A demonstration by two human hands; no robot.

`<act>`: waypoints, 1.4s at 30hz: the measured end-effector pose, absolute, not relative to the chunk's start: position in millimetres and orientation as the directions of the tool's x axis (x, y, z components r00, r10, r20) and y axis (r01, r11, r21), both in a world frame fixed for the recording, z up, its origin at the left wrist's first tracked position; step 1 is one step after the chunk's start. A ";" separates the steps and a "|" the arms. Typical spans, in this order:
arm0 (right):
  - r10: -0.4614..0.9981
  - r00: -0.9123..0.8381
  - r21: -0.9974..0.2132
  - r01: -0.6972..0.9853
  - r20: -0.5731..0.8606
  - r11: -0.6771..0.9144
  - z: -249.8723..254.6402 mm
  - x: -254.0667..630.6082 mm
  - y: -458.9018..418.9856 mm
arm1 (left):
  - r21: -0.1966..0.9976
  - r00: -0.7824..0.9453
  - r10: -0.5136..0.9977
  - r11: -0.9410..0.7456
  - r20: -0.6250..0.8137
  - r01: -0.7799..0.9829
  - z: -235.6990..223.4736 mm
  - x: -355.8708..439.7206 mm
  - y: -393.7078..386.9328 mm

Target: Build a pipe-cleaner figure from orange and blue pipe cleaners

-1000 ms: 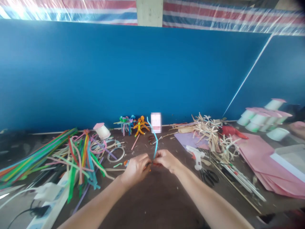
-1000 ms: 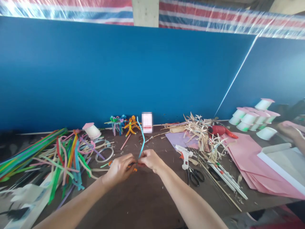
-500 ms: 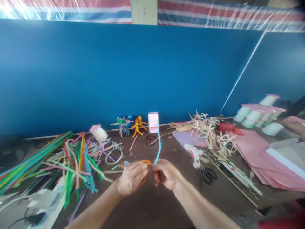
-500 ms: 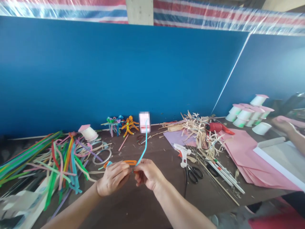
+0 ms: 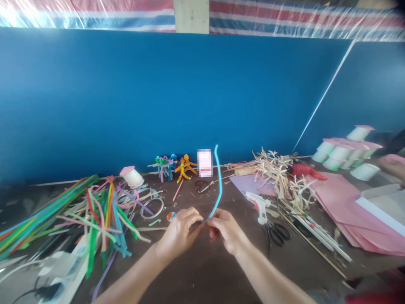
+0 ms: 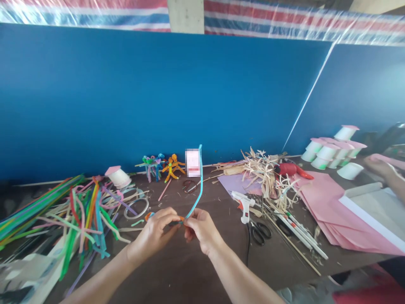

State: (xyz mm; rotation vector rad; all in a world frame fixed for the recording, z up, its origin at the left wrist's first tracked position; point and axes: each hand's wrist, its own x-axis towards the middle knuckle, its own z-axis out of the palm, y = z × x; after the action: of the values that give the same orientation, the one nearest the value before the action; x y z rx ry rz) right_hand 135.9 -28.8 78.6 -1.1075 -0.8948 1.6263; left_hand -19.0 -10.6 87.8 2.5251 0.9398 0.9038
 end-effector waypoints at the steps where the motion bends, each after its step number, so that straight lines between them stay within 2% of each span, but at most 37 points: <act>1: 0.950 -0.169 -0.906 -0.297 -0.262 -0.303 78.2 136.0 -29.0 | 0.434 0.596 0.642 -0.766 0.482 0.474 87.6 -19.1 -10.5; 6: 0.916 -0.277 -0.875 -0.310 -0.290 -0.371 76.8 136.4 -28.0 | 0.311 0.636 0.522 -0.852 0.569 0.421 86.2 -20.0 -10.6; 9: 0.919 -0.292 -0.891 -0.288 -0.267 -0.350 78.0 137.5 -29.5 | 0.345 0.628 0.516 -0.856 0.583 0.384 87.6 -20.7 -11.2; 12: 0.994 -0.053 -0.977 -0.186 -0.096 -0.104 81.6 141.8 -35.9 | 0.477 0.585 0.604 -0.793 0.542 0.378 94.1 -21.1 -13.4; 14: 0.984 0.093 -0.988 -0.008 0.154 0.155 85.5 146.7 -42.3 | 0.576 0.566 0.670 -0.728 0.480 0.372 100.6 -20.6 -16.0; 16: 0.907 0.057 -0.893 0.210 0.417 0.398 90.3 152.2 -48.8 | 0.663 0.561 0.709 -0.668 0.427 0.338 107.2 -19.5 -19.0; 18: 0.802 -0.067 -0.727 0.382 0.594 0.570 95.8 156.7 -54.2 | 0.728 0.563 0.725 -0.623 0.398 0.287 112.5 -17.8 -22.0; 20: 0.718 -0.149 -0.579 0.490 0.680 0.651 101.4 158.9 -57.7 | 0.773 0.555 0.735 -0.589 0.391 0.235 115.3 -15.7 -24.7; 22: 0.671 -0.168 -0.498 0.547 0.722 0.673 106.6 158.2 -59.2 | 0.804 0.520 0.754 -0.562 0.402 0.195 115.5 -13.3 -27.0; 24: 0.658 -0.182 -0.472 0.562 0.730 0.679 110.2 155.1 -59.4 | 0.816 0.463 0.776 -0.552 0.428 0.171 114.2 -10.7 -28.5; 27: 0.703 -0.188 -0.511 0.564 0.685 0.649 110.6 147.9 -59.1 | 0.809 0.359 0.805 -0.557 0.472 0.186 112.0 -6.6 -29.8; 35: 0.844 -0.134 -0.644 0.588 0.519 0.489 98.2 133.7 -61.4 | 0.721 0.194 0.823 -0.563 0.534 0.405 100.4 -3.7 -26.4; 38: 0.886 -0.131 -0.695 0.574 0.445 0.433 94.2 132.0 -61.4 | 0.617 0.228 0.782 -0.604 0.579 0.505 92.6 -7.8 -22.2; 42: 0.957 -0.144 -0.809 0.512 0.252 0.290 89.0 131.9 -59.3 | 0.348 0.395 0.682 -0.685 0.616 0.640 89.7 -14.5 -16.9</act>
State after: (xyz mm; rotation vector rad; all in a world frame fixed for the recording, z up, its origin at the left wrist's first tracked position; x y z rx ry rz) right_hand 131.9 -59.3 89.0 -1.3303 -1.7795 0.7215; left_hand -14.5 -16.9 89.7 2.5778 1.2223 1.1790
